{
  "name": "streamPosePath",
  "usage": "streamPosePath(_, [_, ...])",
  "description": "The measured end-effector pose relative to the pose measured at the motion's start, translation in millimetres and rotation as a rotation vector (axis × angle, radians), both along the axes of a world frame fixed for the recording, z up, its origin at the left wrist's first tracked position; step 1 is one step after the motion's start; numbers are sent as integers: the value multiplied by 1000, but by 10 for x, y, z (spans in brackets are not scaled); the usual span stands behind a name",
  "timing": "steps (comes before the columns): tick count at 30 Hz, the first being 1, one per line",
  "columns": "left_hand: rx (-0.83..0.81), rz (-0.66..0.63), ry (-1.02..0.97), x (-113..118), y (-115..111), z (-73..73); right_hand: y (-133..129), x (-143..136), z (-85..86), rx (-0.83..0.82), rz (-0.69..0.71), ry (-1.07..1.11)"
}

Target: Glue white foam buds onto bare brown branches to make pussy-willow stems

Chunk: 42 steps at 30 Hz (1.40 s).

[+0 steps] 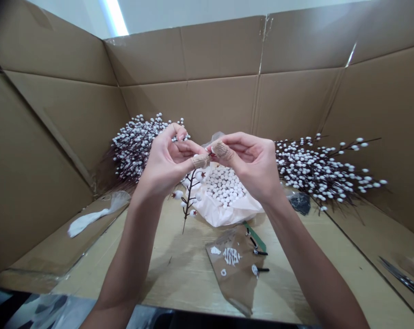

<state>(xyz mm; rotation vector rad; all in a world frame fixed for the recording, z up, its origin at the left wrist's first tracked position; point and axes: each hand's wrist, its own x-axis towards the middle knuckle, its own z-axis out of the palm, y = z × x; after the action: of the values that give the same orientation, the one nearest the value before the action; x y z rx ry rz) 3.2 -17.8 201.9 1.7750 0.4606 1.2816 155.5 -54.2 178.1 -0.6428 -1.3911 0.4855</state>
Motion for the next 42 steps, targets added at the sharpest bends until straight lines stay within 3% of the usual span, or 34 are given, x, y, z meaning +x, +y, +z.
streamPosePath(8, [0, 13, -9, 22, -10, -2, 53, 24, -11, -35, 62, 35])
streamPosePath(15, [-42, -70, -34, 0, -10, 15, 76, 120, 8, -95, 185, 58])
streamPosePath(24, [-131, -69, -158, -40, 83, 16, 21, 290, 61, 1, -49, 66])
streamPosePath(30, [-276, -49, -400, -142, 249, 70, 92, 242, -25, -99, -6, 35])
streamPosePath(33, [-345, -50, -550, -229, 354, 107, 167, 169, -110, -285, 108, -155])
streamPosePath(37, [-383, -28, -665, -387, 473, 135, 235, -28, -263, -571, 317, -675])
streamPosePath(39, [-402, -7, -696, -478, 520, 141, 249, -171, -365, -594, 370, -830])
streamPosePath(42, [-422, 46, -734, -618, 577, 149, 250, -384, -522, -581, 424, -831])
